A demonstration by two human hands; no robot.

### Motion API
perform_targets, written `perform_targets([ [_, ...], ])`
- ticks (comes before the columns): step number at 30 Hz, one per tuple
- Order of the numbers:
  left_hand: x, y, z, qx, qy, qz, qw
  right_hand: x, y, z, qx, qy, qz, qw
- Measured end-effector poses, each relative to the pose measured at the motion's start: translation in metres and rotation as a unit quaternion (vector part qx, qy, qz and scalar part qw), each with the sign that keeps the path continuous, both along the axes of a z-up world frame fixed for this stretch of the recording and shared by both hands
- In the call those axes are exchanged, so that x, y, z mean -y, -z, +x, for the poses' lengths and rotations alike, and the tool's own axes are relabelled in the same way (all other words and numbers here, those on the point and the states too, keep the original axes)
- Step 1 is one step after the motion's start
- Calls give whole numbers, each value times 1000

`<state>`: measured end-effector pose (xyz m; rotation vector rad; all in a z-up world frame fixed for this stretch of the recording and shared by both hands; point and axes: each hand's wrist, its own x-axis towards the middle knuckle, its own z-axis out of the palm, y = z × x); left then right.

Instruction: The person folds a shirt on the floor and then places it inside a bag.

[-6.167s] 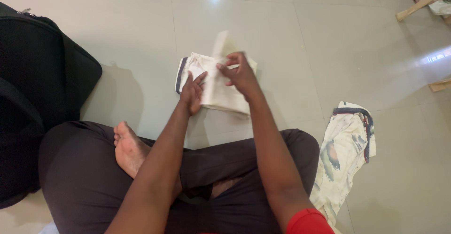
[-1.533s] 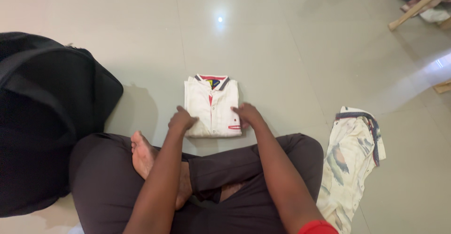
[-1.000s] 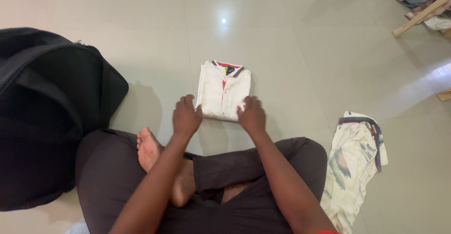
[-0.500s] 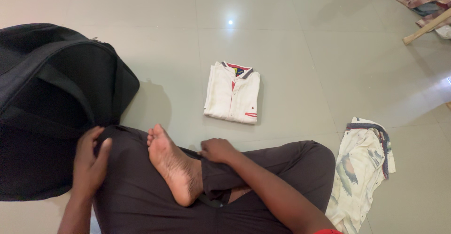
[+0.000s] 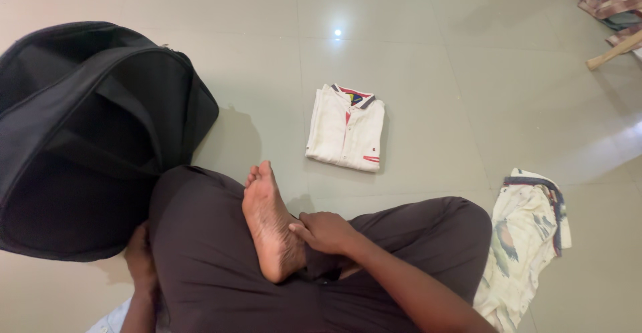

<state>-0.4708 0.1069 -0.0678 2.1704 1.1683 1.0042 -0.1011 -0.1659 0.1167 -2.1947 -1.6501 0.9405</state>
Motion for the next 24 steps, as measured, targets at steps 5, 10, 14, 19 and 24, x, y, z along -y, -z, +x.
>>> perform_targets([
  [5, 22, -1, 9, -1, -77, -212, 974, -2, -14, -5, 18, -21, -15, 999],
  [10, 18, 8, 8, 6, -52, -211, 976, -10, -15, -24, -12, 14, 113, 993],
  [14, 13, 33, 4, 18, -36, -170, 985, -23, -16, -26, -13, 37, 40, 998],
  [19, 18, -3, 16, 10, -94, -328, 940, -36, -17, -22, 5, 23, -52, 998],
  [24, 32, -53, 29, -76, -59, -258, 961, -48, -24, -17, 3, -4, -113, 994],
])
